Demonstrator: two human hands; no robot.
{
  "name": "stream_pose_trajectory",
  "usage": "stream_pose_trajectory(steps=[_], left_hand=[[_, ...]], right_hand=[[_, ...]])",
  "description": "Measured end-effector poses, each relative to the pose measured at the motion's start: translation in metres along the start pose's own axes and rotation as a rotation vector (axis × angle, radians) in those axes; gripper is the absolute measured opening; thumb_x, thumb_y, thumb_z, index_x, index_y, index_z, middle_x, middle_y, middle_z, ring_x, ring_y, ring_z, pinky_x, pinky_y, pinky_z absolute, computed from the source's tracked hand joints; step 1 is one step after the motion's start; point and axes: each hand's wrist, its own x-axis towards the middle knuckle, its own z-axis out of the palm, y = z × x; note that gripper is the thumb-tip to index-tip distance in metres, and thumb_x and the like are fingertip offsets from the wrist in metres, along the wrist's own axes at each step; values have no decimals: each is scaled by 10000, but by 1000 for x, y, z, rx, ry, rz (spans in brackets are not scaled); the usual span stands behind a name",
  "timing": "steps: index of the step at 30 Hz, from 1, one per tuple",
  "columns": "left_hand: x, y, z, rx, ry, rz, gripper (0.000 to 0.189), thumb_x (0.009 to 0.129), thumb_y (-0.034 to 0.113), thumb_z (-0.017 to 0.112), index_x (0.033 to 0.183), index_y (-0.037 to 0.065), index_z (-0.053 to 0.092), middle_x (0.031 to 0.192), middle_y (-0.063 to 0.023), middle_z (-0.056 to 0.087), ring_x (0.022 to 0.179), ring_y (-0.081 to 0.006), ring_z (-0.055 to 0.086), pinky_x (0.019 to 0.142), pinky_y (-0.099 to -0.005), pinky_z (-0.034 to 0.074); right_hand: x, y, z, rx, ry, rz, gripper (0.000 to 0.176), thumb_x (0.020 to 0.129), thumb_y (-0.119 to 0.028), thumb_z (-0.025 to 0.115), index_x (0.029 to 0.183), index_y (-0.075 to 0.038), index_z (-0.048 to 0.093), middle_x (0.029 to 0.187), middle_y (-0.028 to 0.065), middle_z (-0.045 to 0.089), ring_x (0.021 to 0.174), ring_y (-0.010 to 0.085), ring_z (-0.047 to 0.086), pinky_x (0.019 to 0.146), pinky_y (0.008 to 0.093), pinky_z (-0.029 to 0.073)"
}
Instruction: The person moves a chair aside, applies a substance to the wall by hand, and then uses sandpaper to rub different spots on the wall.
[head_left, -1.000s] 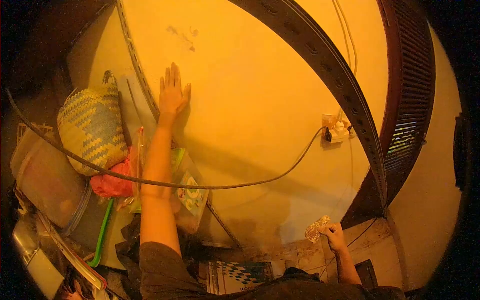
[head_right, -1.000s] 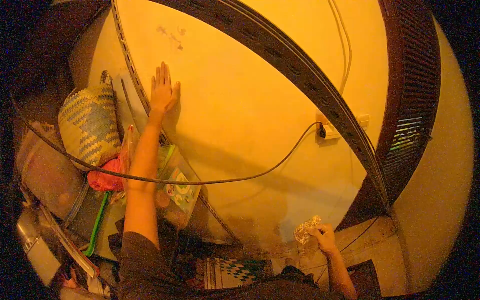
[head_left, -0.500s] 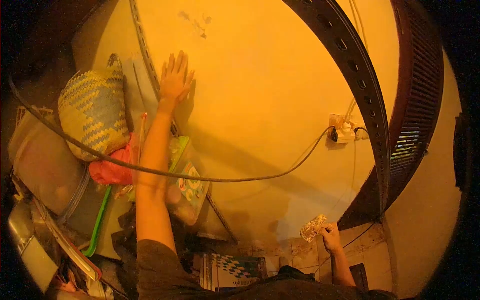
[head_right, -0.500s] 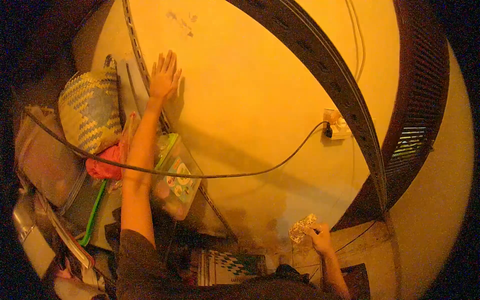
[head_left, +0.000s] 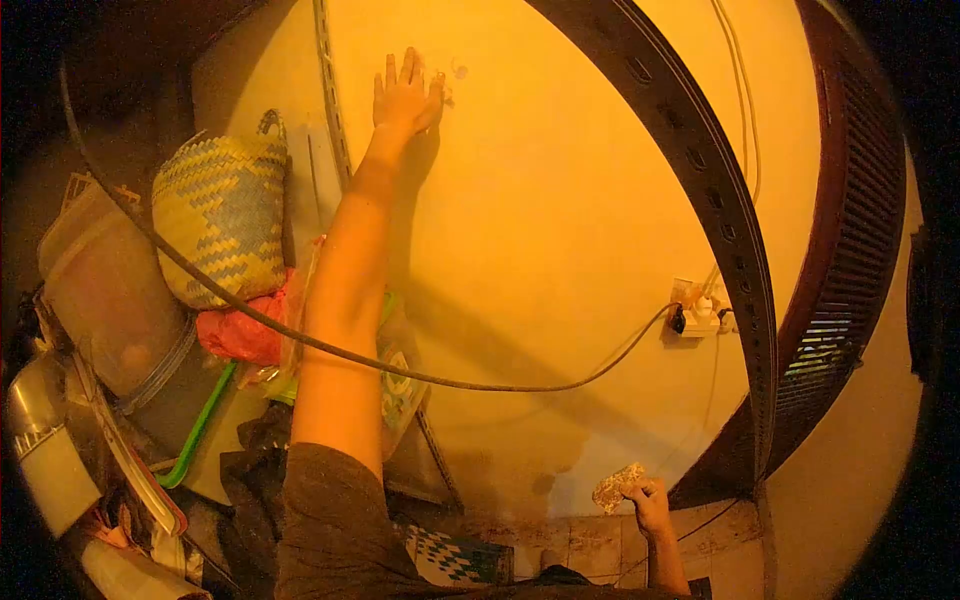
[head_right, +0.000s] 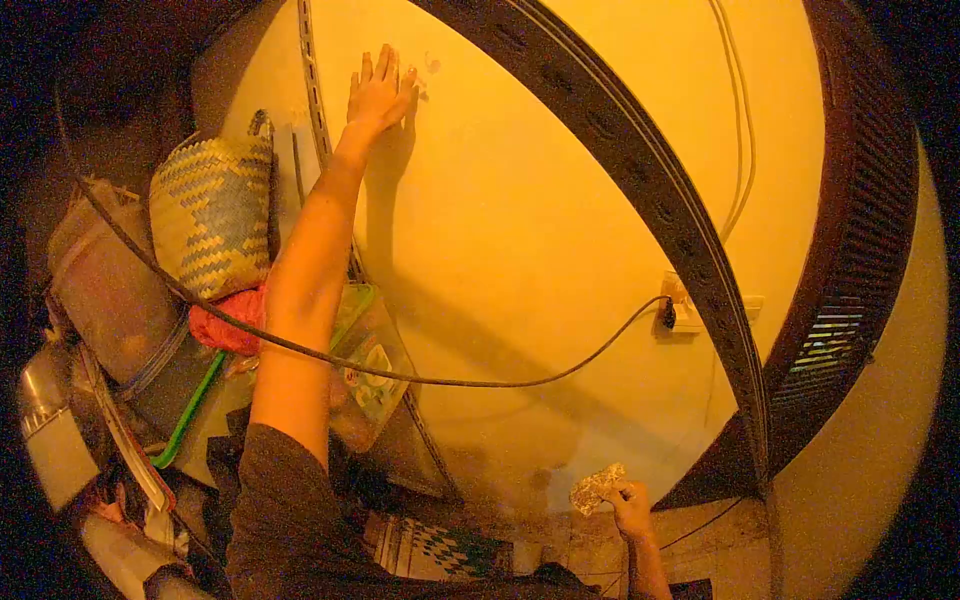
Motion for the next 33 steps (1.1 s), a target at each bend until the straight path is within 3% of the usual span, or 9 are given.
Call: stream_pose_trajectory(steps=[6,13,15,21,24,26,27,29,33], left_hand=[[-45,16,20,-137,101,0,807,1043,580,297,1617,23,192,1710,-108,137,1559,-385,133,1249,-537,156],[-31,22,7,34,-30,-55,797,1040,576,285,1632,59,157,1721,-54,95,1581,-317,61,1276,-478,101],[-22,27,11,19,68,38,798,1043,563,328,1617,25,192,1710,-126,120,1563,-364,137,1257,-519,152],[-51,87,28,-123,144,304,822,1037,570,340,1616,10,174,1704,-161,113,1568,-345,132,1260,-511,144],[-51,90,25,-101,159,270,821,1035,558,359,1606,-8,195,1701,-156,136,1566,-348,139,1259,-514,146],[-41,82,24,-75,186,240,820,1035,556,358,1603,-15,200,1700,-156,144,1565,-349,141,1258,-516,149],[-34,77,25,-54,221,177,817,1035,550,362,1599,-22,209,1699,-155,149,1564,-347,146,1256,-513,154],[-32,76,29,-40,251,112,815,1034,544,367,1595,-29,219,1698,-155,154,1563,-346,152,1255,-510,158],[-42,86,29,-113,311,169,791,1031,525,393,1581,-29,267,1679,-163,220,1553,-345,187,1250,-499,179]], right_hand=[[-4,18,-7,32,-4,133,329,904,-104,686,611,-55,544,602,-53,446,576,63,415,541,281,357],[0,23,-6,10,-87,49,303,896,-148,702,644,-32,581,601,-54,481,594,68,443,538,289,365],[3,15,0,38,-100,34,295,889,-146,699,645,-30,580,597,-53,483,598,70,447,536,295,355],[10,55,-13,-95,-137,-60,317,912,-162,676,645,-31,568,570,-51,457,548,62,413,506,303,322],[-1,44,-13,-47,-86,175,333,927,-175,666,644,-44,548,560,-60,429,522,54,372,486,298,290],[-2,62,-31,-86,-166,207,264,928,-148,742,694,-39,687,654,14,640,616,107,598,635,313,510],[-3,54,-24,-88,-159,209,264,928,-148,742,694,-39,687,654,14,640,616,107,598,635,313,510],[-6,35,-8,8,-52,176,341,933,-156,742,625,-70,625,586,-42,510,547,55,437,541,286,372],[-7,25,-10,-7,-104,153,368,930,-164,746,619,-84,565,581,-62,428,551,57,330,530,300,288]])
